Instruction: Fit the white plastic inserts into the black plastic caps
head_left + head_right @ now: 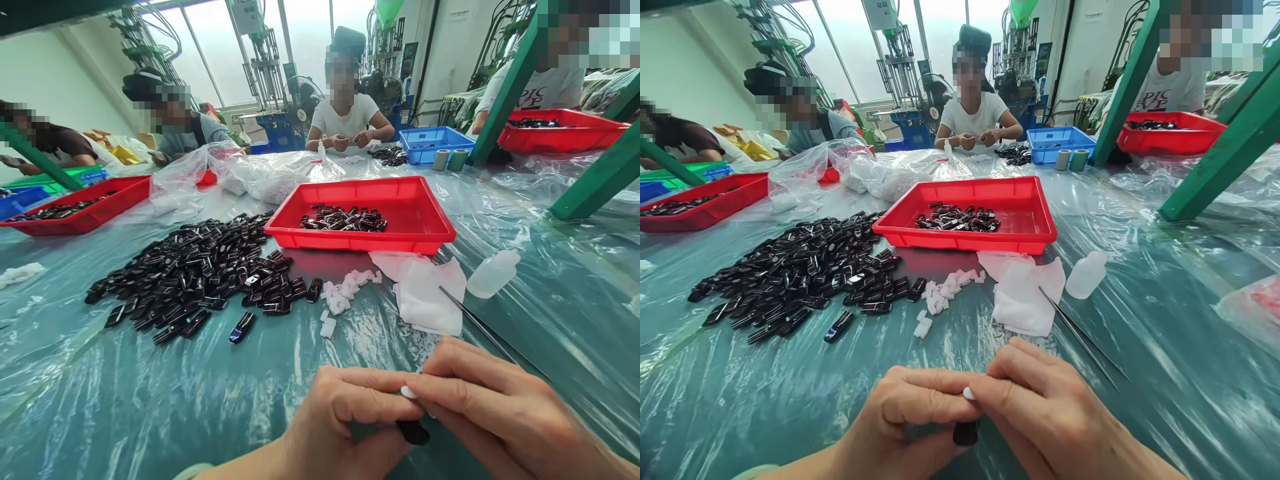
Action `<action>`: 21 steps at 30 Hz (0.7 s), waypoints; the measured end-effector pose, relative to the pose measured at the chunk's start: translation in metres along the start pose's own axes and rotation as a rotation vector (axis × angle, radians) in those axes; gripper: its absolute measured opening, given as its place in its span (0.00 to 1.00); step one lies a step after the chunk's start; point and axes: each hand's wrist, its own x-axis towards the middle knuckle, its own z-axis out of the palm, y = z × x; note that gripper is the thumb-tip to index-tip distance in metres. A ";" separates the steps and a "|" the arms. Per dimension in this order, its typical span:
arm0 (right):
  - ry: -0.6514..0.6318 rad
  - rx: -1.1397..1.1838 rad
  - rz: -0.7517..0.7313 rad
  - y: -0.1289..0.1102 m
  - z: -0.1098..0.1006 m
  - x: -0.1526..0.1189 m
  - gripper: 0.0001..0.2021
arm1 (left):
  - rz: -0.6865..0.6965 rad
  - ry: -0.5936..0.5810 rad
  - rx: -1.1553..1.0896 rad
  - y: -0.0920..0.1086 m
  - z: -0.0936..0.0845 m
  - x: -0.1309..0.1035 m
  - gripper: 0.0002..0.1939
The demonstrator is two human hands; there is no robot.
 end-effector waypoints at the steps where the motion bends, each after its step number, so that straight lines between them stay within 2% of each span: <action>1: 0.005 0.002 0.002 0.000 0.001 0.000 0.12 | -0.004 0.003 -0.010 -0.001 0.000 0.000 0.14; 4: -0.002 0.011 0.044 -0.001 0.004 -0.002 0.11 | -0.031 0.007 -0.029 -0.002 0.001 0.000 0.13; 10: -0.052 0.086 0.251 -0.004 0.005 -0.005 0.08 | -0.153 -0.021 -0.079 -0.003 0.001 0.000 0.11; 16: 0.104 0.150 0.272 -0.008 0.001 -0.005 0.06 | -0.304 0.020 -0.164 -0.002 0.004 0.003 0.10; 18: 0.111 0.194 0.259 -0.010 0.003 -0.005 0.06 | -0.299 -0.014 -0.170 -0.001 0.005 0.004 0.10; 21: 0.056 0.211 0.236 -0.010 0.007 -0.004 0.07 | -0.268 -0.038 -0.166 0.001 0.005 0.006 0.09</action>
